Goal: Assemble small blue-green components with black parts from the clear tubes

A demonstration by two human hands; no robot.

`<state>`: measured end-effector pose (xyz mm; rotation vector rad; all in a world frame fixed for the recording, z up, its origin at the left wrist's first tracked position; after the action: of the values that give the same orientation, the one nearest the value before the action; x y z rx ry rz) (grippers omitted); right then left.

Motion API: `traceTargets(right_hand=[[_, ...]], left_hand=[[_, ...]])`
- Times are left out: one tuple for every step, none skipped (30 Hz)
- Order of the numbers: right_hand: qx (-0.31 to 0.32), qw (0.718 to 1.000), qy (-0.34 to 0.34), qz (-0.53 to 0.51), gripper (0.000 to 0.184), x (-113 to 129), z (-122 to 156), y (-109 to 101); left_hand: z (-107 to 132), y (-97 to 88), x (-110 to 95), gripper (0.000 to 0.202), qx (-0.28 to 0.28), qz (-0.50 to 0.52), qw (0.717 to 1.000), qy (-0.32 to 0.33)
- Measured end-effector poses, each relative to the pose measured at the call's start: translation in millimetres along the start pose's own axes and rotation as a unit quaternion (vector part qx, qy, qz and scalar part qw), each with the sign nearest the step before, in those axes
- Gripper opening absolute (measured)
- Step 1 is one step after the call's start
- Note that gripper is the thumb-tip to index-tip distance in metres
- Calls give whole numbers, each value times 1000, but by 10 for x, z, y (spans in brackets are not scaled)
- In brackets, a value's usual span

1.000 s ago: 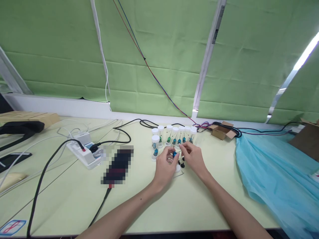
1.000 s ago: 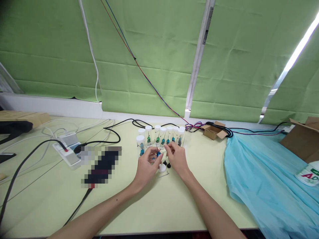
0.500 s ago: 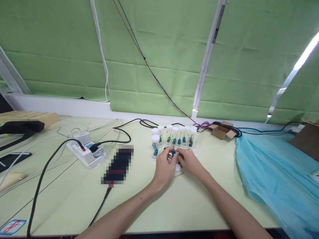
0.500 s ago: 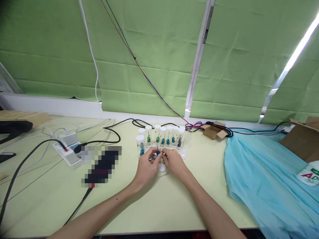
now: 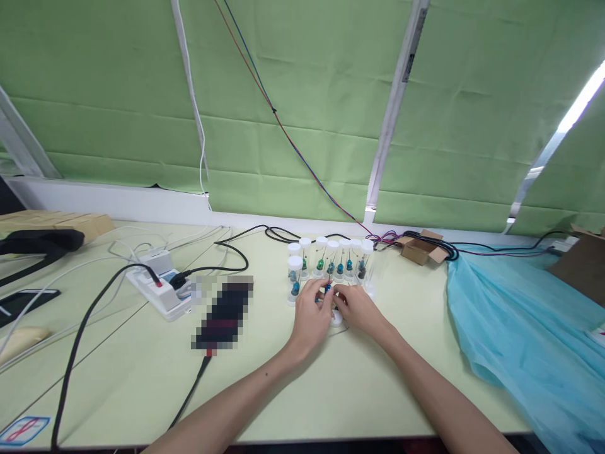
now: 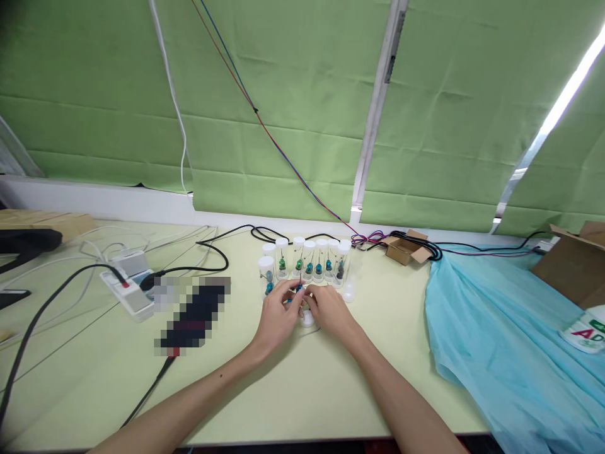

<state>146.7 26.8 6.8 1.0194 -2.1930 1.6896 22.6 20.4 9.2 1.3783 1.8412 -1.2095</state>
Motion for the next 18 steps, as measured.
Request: traceTargets(right_hand=[[1, 1000, 3, 2, 21, 1, 3, 0], [2, 1000, 5, 6, 21, 1, 6, -2], [2, 1000, 8, 11, 21, 1, 8, -3], [2, 1000, 10, 17, 21, 2, 9, -4], [2, 1000, 12, 24, 21, 3, 9, -5], [2, 999, 15, 32, 22, 4, 9, -7], [3, 999, 17, 40, 23, 7, 9, -9], [4, 999, 20, 47, 24, 10, 10, -10], [5, 998, 22, 55, 24, 13, 11, -12], [5, 998, 25, 61, 25, 16, 12, -15], [6, 997, 26, 67, 24, 19, 14, -17], [6, 997, 27, 70, 24, 20, 15, -18], [6, 997, 27, 72, 23, 20, 17, -18], [7, 997, 27, 73, 22, 19, 19, -17], [6, 997, 26, 73, 21, 17, 20, -16], [6, 997, 25, 72, 21, 14, 21, -14], [4, 997, 23, 71, 22, 11, 21, -13], [3, 997, 23, 71, 22, 7, 21, -13]], left_hand=[[-2, 3, 18, 23, -1, 2, 1000, -6], [-3, 8, 37, 24, -1, 5, 1000, -13], [-3, 13, 56, 25, 1, 9, 1000, -23], [-1, 20, 74, 26, 4, 15, 999, -33], [1, 25, 87, 28, 7, 21, 999, -44], [5, 27, 94, 30, 10, 28, 998, -53], [8, 28, 93, 32, 13, 35, 998, -59], [12, 27, 86, 33, 16, 44, 997, -62], [15, 25, 73, 35, 19, 52, 997, -60], [17, 23, 58, 36, 22, 59, 996, -57], [17, 20, 43, 37, 23, 63, 996, -52], [17, 15, 31, 37, 23, 63, 997, -46], [15, 9, 21, 35, 19, 60, 997, -40], [13, 0, 13, 33, 12, 53, 998, -32], [10, -8, 8, 30, 4, 46, 999, -24], [7, -14, 5, 28, -4, 39, 999, -16], [4, -18, 4, 27, -10, 33, 999, -10], [2, -20, 5, 26, -14, 29, 999, -5]])
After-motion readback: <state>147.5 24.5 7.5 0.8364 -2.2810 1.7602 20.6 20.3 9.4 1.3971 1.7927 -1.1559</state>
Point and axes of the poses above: each hand's wrist, its own z-axis away from the middle knuckle, its own y-axis out of the palm, x = y × z, the point moved 5 cm from there along -z, towards the middle knuckle, and after that the axes turned 8 degrees about -z, right-handed, at the moved point
